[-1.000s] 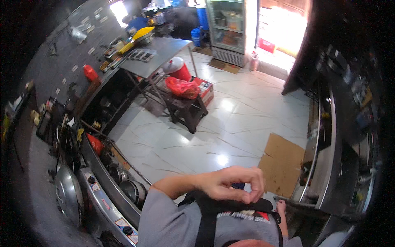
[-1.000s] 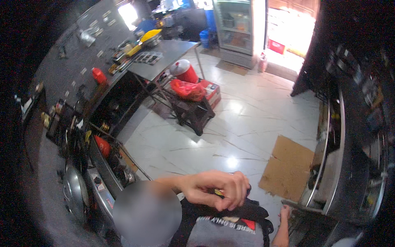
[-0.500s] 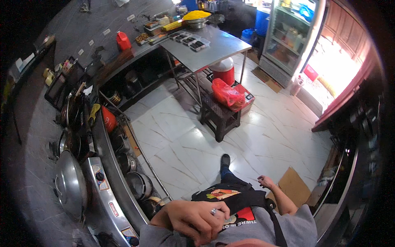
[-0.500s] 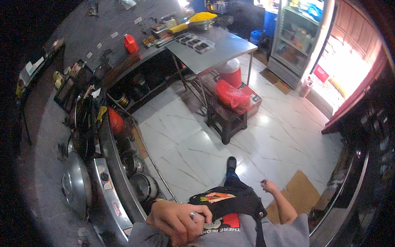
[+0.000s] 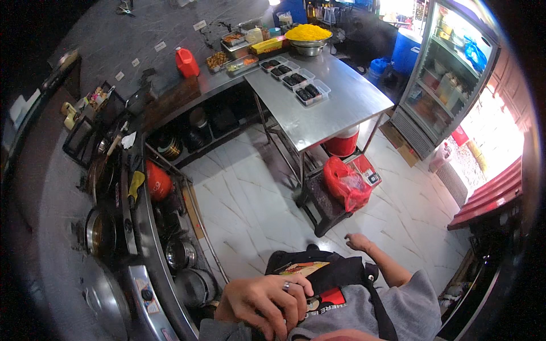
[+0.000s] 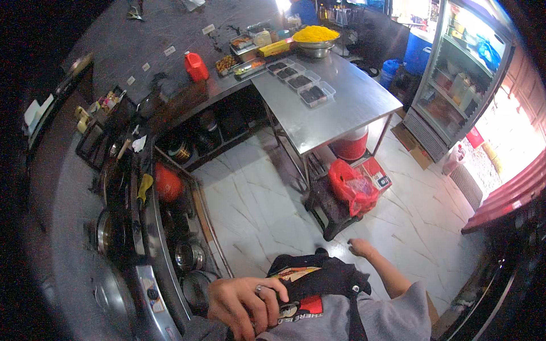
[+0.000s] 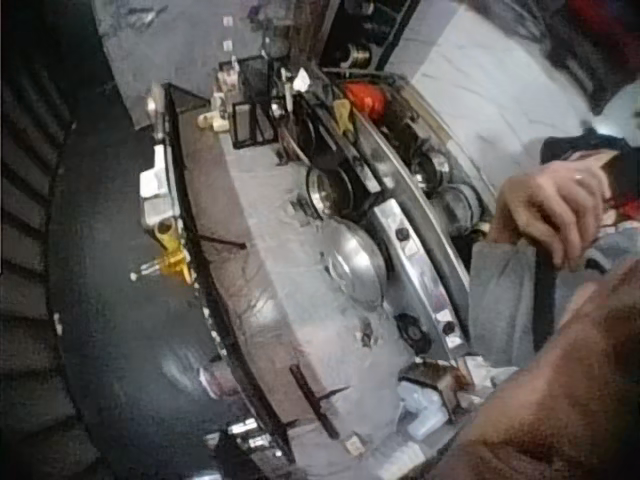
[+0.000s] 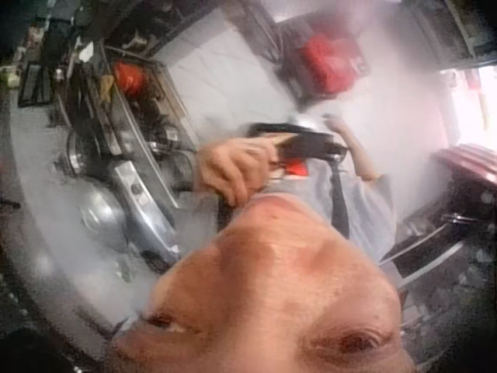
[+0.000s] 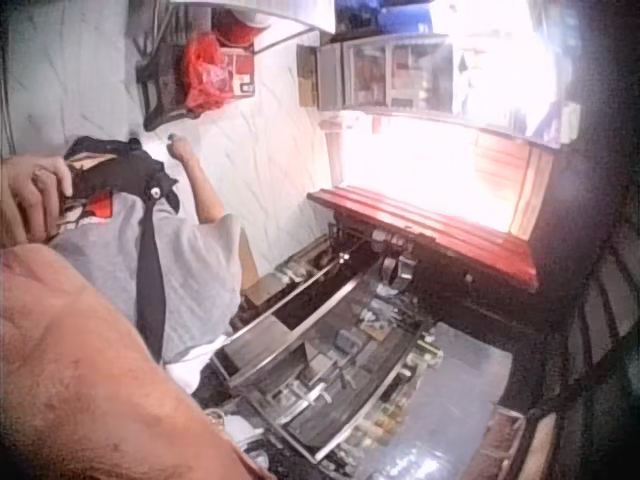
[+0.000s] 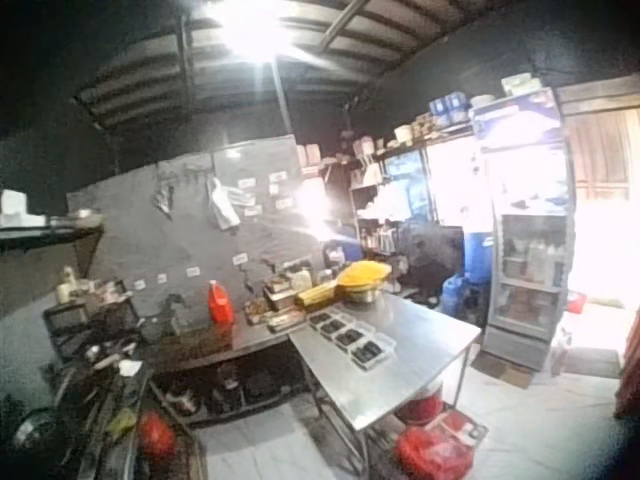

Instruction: The person assembles food containers by placing seaweed-wrapped rolls, fried items, and small potatoes into clear plastic trays using tongs. The person also briefly adjusts the head-mounted camera strap at the start.

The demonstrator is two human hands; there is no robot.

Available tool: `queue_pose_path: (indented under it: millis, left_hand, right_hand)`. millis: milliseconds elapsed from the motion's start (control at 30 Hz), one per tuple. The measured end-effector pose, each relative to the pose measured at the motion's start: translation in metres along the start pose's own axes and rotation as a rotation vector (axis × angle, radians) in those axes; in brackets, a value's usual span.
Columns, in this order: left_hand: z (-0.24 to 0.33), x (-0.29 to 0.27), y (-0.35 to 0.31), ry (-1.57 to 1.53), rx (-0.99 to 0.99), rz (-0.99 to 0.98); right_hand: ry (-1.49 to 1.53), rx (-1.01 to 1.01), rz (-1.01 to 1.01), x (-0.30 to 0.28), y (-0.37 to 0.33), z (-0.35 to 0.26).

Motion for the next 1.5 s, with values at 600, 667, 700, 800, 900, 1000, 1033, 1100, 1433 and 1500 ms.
queue_pose_path:
  millis: [600,667,700,800,900,1000,1033,1100,1433,1500]
  left_hand:
    - [0.091,-0.388,-0.016,-0.080,0.064,-0.221]
    - [0.110,-0.424,-0.018,-0.164,0.087,-0.186]
    - [0.115,-0.442,-0.018,-0.197,0.117,-0.174]
    - [0.104,-0.511,-0.016,-0.325,0.217,-0.158]
    - [0.087,-0.569,-0.014,-0.235,0.108,-0.008]
    - [0.065,-0.627,-0.014,-0.195,-0.048,0.165]
    - [0.055,-0.648,-0.011,-0.169,-0.069,0.192]
    - [0.043,-0.687,-0.004,-0.107,-0.106,0.305]
    - [-0.024,-0.892,0.044,0.156,-0.360,0.721]
    - [-0.044,-0.929,0.049,0.378,-0.639,0.781]
  right_hand:
    - [0.086,-0.032,0.312,-0.194,0.387,-0.280]
    - [0.114,-0.047,0.340,-0.207,0.421,-0.302]
    - [0.118,-0.046,0.357,-0.215,0.436,-0.310]
    - [0.145,0.010,0.477,-0.241,0.469,-0.304]
    - [0.202,0.036,0.484,-0.261,0.527,-0.321]
    - [0.257,0.006,0.619,-0.280,0.600,-0.305]
    - [0.250,0.012,0.656,-0.297,0.626,-0.305]
    - [0.248,0.021,0.728,-0.345,0.675,-0.315]
    - [0.076,-0.384,1.107,-0.559,0.933,-0.421]
    - [-0.005,-0.343,1.060,-0.571,0.983,-0.433]
Point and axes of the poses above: each hand's wrist, its own y-axis towards the middle knuckle, its own x-axis out of the palm, z = x × y, the point moved 4 cm from there along y, towards the middle knuckle, and after that the axes turned 15 degrees about z, right-handed, at the moved point
